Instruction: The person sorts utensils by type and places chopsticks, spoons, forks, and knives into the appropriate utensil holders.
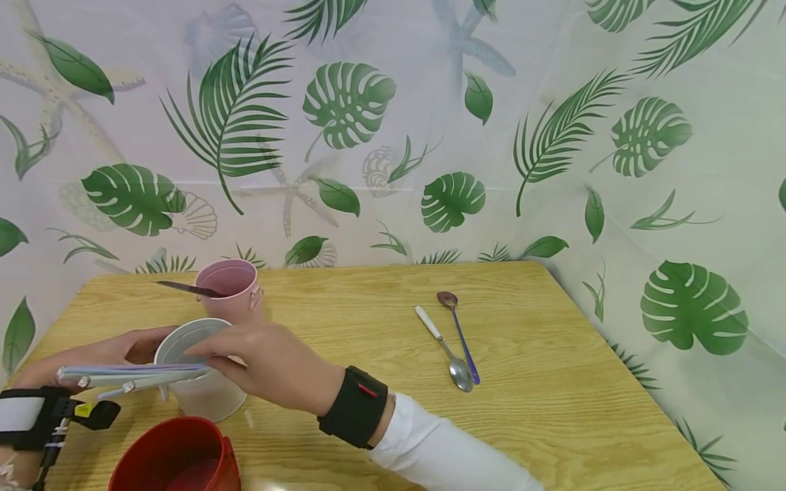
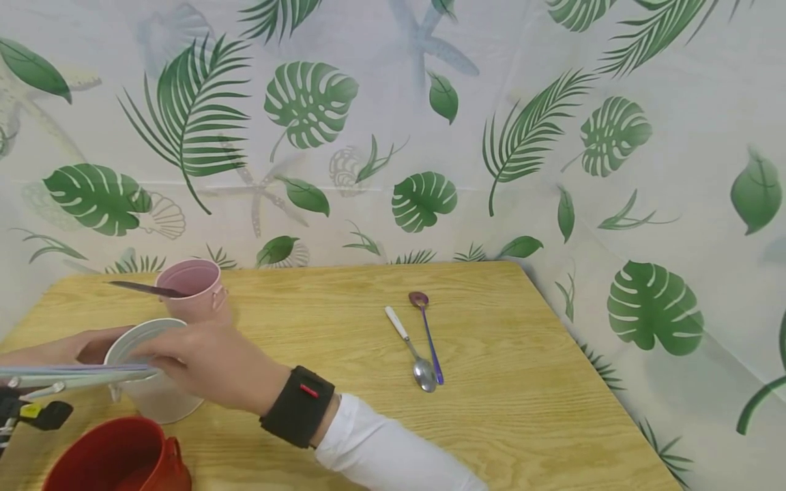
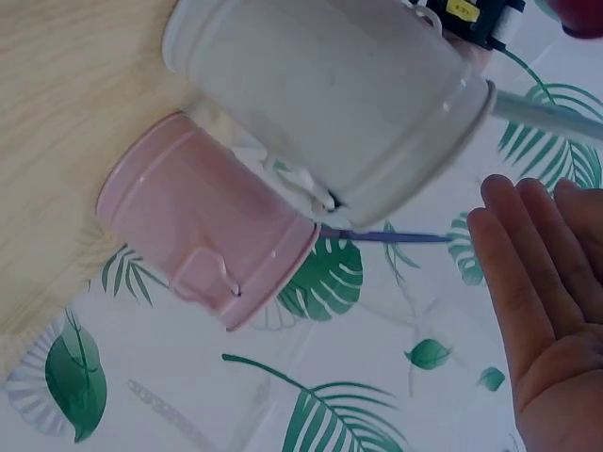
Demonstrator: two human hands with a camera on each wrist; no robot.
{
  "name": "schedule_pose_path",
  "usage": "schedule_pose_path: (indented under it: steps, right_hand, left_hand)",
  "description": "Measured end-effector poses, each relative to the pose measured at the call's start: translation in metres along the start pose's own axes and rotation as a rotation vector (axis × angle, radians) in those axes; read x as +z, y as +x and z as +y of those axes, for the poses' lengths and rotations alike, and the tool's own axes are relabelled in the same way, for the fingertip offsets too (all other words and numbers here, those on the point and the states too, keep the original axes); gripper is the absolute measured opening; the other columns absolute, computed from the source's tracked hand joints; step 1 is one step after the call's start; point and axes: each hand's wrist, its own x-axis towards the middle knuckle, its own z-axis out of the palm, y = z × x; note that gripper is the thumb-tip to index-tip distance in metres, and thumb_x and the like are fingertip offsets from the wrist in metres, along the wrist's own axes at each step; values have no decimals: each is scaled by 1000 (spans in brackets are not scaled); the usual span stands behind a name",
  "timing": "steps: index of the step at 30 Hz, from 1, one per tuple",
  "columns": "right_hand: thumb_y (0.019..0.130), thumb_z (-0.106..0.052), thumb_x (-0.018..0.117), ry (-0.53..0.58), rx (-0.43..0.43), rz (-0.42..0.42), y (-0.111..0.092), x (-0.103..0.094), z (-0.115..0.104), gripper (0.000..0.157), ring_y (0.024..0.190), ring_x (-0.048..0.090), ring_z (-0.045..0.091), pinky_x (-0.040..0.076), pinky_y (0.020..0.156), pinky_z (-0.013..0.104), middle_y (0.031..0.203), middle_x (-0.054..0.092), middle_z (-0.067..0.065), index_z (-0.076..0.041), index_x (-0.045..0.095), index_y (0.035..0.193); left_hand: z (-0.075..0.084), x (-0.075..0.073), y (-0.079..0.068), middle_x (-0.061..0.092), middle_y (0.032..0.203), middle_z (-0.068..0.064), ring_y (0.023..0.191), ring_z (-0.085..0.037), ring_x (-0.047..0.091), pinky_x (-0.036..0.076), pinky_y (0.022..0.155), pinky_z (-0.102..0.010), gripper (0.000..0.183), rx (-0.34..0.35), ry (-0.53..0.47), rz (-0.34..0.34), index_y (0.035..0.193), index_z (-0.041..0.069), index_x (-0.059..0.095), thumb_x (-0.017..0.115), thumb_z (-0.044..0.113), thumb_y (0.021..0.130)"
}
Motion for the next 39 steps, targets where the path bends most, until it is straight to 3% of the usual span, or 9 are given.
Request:
schedule_pose_path:
  steps: [8,14,18,23,27,29,32,35,39]
  right_hand:
    - [92,-1,75,89,7,156,-19,-21,8,30,100,71,12,46,95,10,117,76,6,-4,75,122]
    - [90,2,77,80,25,230,-35,-34,19,30,106,72,13,47,97,13,114,76,6,-3,75,120]
    - [91,3,76,86,63,237,-46,-39,25,31,106,72,13,48,96,14,114,76,6,-3,74,121]
    - [93,0,74,68,112,236,-60,-45,31,28,107,72,14,49,95,15,114,76,5,-5,75,120]
    - [94,-2,74,43,132,241,-73,-50,36,27,107,71,15,50,94,16,115,76,6,-6,75,120]
    - [94,-2,74,32,147,247,-80,-54,38,27,108,71,16,51,93,17,116,76,6,-6,74,121]
    - [94,-3,74,19,178,257,-93,-61,42,29,108,71,17,54,91,23,117,75,7,-7,74,123]
    - [94,-4,73,4,224,260,-107,-69,46,30,108,71,17,56,90,27,119,75,6,-7,73,124]
    - [95,-4,74,-12,283,257,-124,-78,52,31,108,71,17,58,89,32,120,75,6,-8,73,125]
  left_hand:
    - [3,2,0,49,150,24,133,2,50,49,101,-24,77,-46,35,31,158,43,31,66,18,94]
    - [6,2,-1,50,151,18,134,2,49,47,100,-22,83,-69,60,69,163,10,25,69,20,93]
    - [9,5,-2,52,149,19,131,4,50,48,98,-22,85,-101,109,103,160,4,26,71,21,91]
    - [12,8,0,50,152,9,131,2,50,49,99,-24,80,-158,94,118,161,3,24,66,18,94]
    - [15,10,0,44,159,-6,133,0,49,48,103,-29,79,-249,77,120,163,12,24,63,23,95]
    - [16,11,-1,40,161,-12,136,-3,48,46,104,-29,78,-254,64,104,164,15,24,62,22,96]
    - [16,11,-1,42,160,-8,137,-2,47,44,102,-22,78,-221,75,95,163,15,25,63,21,95]
    - [13,9,1,49,155,4,133,0,49,45,100,-21,81,-156,77,94,162,11,27,68,18,94]
    - [10,6,1,51,149,21,132,6,48,45,101,-21,80,-119,45,96,163,19,30,70,17,93]
